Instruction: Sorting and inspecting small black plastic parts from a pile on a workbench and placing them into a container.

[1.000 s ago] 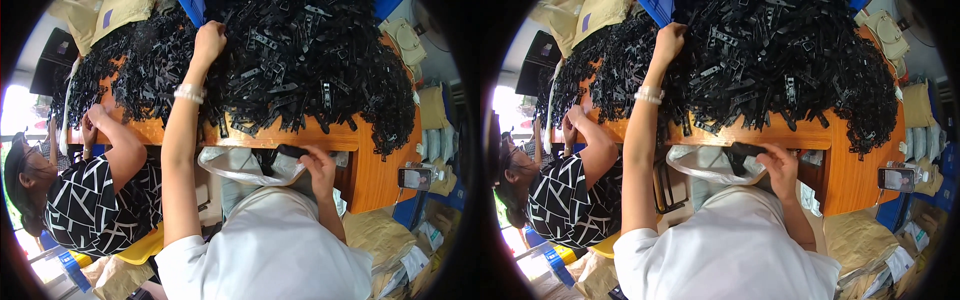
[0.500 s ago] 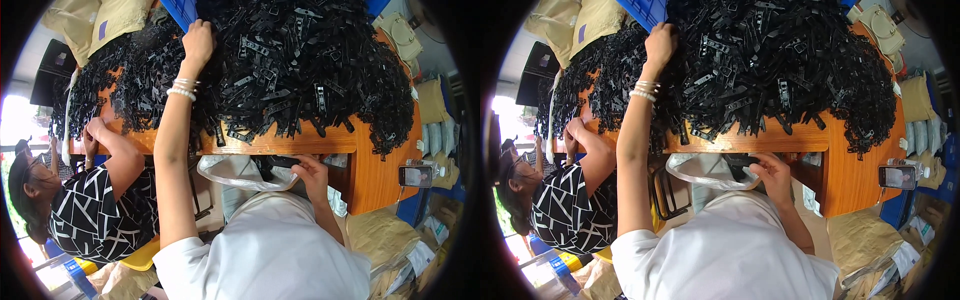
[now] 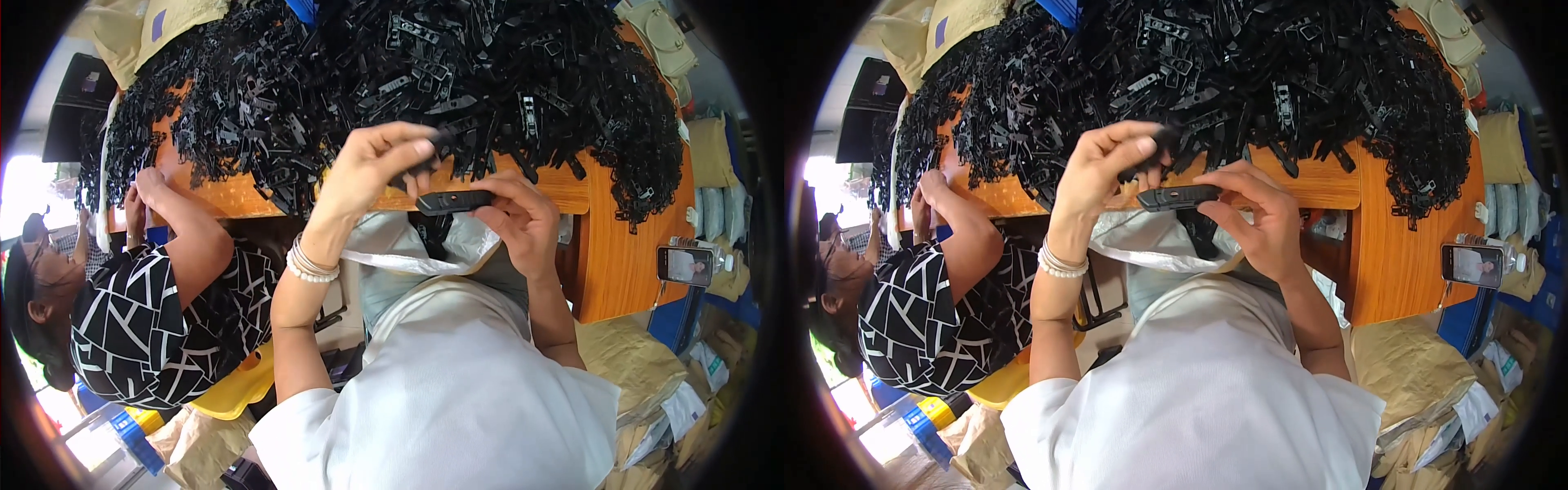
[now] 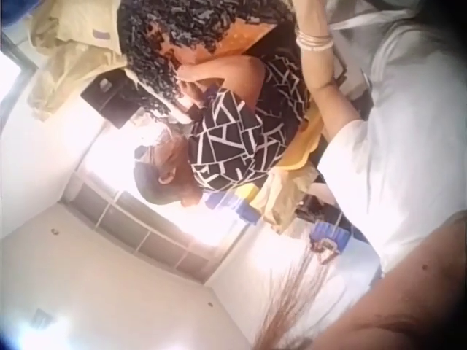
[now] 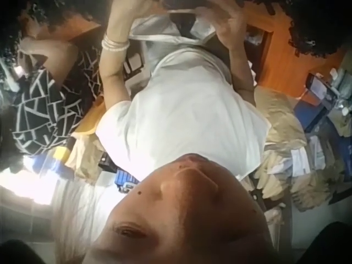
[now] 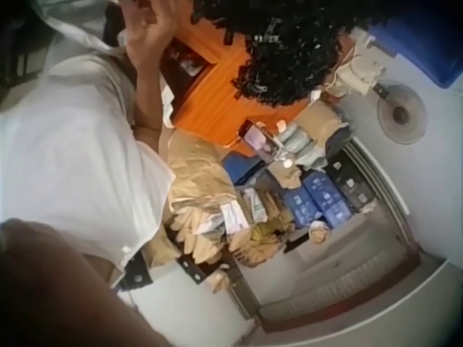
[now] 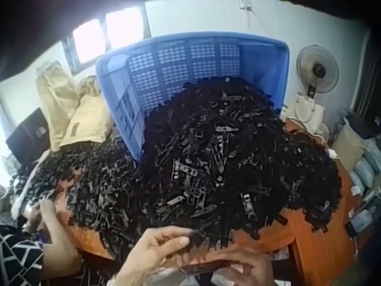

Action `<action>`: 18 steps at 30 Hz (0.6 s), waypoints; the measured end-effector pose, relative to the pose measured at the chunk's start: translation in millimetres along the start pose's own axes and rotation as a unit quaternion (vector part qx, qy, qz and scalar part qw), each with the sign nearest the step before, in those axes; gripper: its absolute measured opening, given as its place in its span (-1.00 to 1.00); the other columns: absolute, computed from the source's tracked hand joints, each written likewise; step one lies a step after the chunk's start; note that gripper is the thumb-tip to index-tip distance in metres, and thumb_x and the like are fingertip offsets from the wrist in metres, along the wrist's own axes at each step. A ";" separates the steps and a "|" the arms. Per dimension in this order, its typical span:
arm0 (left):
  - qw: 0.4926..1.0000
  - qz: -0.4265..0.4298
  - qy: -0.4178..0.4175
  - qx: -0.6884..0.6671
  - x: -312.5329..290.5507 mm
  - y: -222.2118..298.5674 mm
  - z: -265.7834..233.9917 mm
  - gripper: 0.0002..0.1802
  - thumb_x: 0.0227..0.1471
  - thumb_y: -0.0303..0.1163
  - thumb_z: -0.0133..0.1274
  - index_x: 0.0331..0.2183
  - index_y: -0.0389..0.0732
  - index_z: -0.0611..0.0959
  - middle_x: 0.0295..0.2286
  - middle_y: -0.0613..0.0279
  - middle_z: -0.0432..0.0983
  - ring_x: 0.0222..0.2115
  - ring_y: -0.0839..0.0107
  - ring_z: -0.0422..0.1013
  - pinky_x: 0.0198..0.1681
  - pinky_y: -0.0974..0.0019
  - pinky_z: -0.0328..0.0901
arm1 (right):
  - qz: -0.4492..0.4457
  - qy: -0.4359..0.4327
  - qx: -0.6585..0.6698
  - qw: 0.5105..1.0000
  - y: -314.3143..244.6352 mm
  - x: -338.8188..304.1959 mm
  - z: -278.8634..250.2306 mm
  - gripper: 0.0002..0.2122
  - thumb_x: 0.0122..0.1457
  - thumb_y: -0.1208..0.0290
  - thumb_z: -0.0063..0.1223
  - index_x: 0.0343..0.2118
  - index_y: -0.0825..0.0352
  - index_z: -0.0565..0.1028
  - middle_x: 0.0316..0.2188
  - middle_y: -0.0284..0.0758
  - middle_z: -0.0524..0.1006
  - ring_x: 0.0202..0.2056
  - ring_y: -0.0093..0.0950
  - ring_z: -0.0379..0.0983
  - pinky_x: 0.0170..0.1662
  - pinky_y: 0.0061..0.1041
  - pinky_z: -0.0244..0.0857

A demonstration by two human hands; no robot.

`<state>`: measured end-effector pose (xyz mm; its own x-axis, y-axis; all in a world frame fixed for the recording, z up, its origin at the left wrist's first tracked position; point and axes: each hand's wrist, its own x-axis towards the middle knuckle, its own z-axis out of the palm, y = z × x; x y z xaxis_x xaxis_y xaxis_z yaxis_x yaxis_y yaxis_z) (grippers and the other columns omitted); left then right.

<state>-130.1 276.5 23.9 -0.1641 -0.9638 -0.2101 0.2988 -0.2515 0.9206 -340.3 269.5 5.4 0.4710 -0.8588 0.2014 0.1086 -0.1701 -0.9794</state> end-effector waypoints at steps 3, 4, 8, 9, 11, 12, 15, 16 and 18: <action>0.992 -0.046 0.036 0.113 -8.7 -4.9 14.3 -0.74 -0.08 -0.44 0.06 -0.31 -0.42 0.54 -0.57 0.22 0.49 -0.63 0.64 0.36 -0.61 0.56 0.28 | -0.048 -0.013 -0.117 0.992 -5.1 0.2 0.1 -0.77 -0.12 0.69 0.07 -0.31 0.46 0.46 -0.43 -0.31 0.40 -0.45 -0.59 0.36 -0.42 -0.70 0.24; 0.987 -0.045 0.040 0.148 -10.9 -6.7 17.4 -0.70 -0.09 -0.44 0.07 -0.28 -0.43 0.53 -0.53 0.19 0.50 -0.63 0.63 0.36 -0.60 0.55 0.28 | -0.064 -0.012 -0.172 0.983 -5.9 -0.8 1.0 -0.76 -0.13 0.68 0.09 -0.32 0.45 0.47 -0.45 -0.32 0.41 -0.46 -0.59 0.34 -0.43 -0.71 0.22; 0.975 0.040 0.002 0.219 -28.3 -14.2 29.7 -0.56 -0.12 -0.42 0.10 -0.17 -0.44 0.45 -0.41 0.08 0.49 -0.59 0.54 0.38 -0.53 0.48 0.28 | -0.070 0.049 -0.178 0.980 -0.7 -8.5 7.0 -0.76 -0.15 0.67 0.11 -0.33 0.43 0.48 -0.47 -0.33 0.42 -0.48 -0.60 0.32 -0.44 -0.70 0.21; 0.960 0.047 0.005 0.277 -32.2 -15.7 33.7 -0.51 -0.13 -0.41 0.10 -0.14 -0.43 0.41 -0.36 0.04 0.47 -0.56 0.47 0.39 -0.49 0.45 0.28 | -0.076 0.043 -0.180 0.980 0.1 -9.2 7.2 -0.75 -0.16 0.66 0.12 -0.33 0.43 0.48 -0.45 -0.32 0.43 -0.48 -0.59 0.33 -0.44 -0.70 0.21; 0.940 0.034 0.008 0.340 -35.0 -15.1 35.9 -0.45 -0.15 -0.41 0.10 -0.09 -0.40 0.35 -0.30 -0.07 0.43 -0.49 0.25 0.39 -0.40 0.38 0.27 | -0.079 0.036 -0.181 0.980 2.0 -9.6 5.7 -0.75 -0.17 0.66 0.13 -0.33 0.43 0.48 -0.43 -0.32 0.43 -0.47 -0.58 0.33 -0.43 -0.69 0.22; 0.940 0.032 0.009 0.339 -37.0 -13.2 36.8 -0.45 -0.15 -0.41 0.10 -0.09 -0.40 0.35 -0.30 -0.07 0.43 -0.49 0.25 0.39 -0.40 0.38 0.27 | -0.087 0.022 -0.174 0.981 3.8 -8.3 3.0 -0.74 -0.18 0.66 0.13 -0.32 0.43 0.48 -0.41 -0.31 0.43 -0.46 -0.57 0.33 -0.42 -0.68 0.22; 0.922 0.069 0.007 0.380 -40.5 -11.6 36.8 -0.49 -0.16 -0.43 0.09 -0.12 -0.40 0.37 -0.32 -0.12 0.42 -0.49 0.13 0.39 -0.39 0.31 0.28 | -0.089 0.042 -0.165 0.981 -1.2 -1.5 10.3 -0.72 -0.19 0.66 0.12 -0.30 0.42 0.47 -0.40 -0.30 0.43 -0.43 -0.54 0.34 -0.39 -0.67 0.23; 0.911 0.117 0.000 0.397 -39.9 -14.1 35.1 -0.52 -0.17 -0.44 0.09 -0.15 -0.39 0.39 -0.35 -0.12 0.42 -0.48 0.09 0.38 -0.38 0.28 0.28 | -0.084 0.079 -0.165 0.980 -3.1 0.6 13.6 -0.71 -0.19 0.66 0.11 -0.30 0.42 0.47 -0.40 -0.30 0.43 -0.42 -0.53 0.35 -0.38 -0.66 0.24; 0.896 0.163 -0.003 0.412 -40.2 -19.9 31.1 -0.54 -0.19 -0.46 0.08 -0.17 -0.39 0.41 -0.39 -0.13 0.43 -0.47 0.05 0.38 -0.38 0.25 0.28 | -0.086 0.030 -0.176 0.980 2.3 -1.6 9.1 -0.70 -0.19 0.64 0.11 -0.28 0.41 0.46 -0.38 -0.30 0.42 -0.40 -0.53 0.34 -0.37 -0.66 0.23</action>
<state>-158.7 323.0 24.3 -0.2009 -0.9729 0.1145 -0.4634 0.1973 0.8639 -332.9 274.8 3.0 0.4189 -0.8275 0.3739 -0.1308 -0.4624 -0.8769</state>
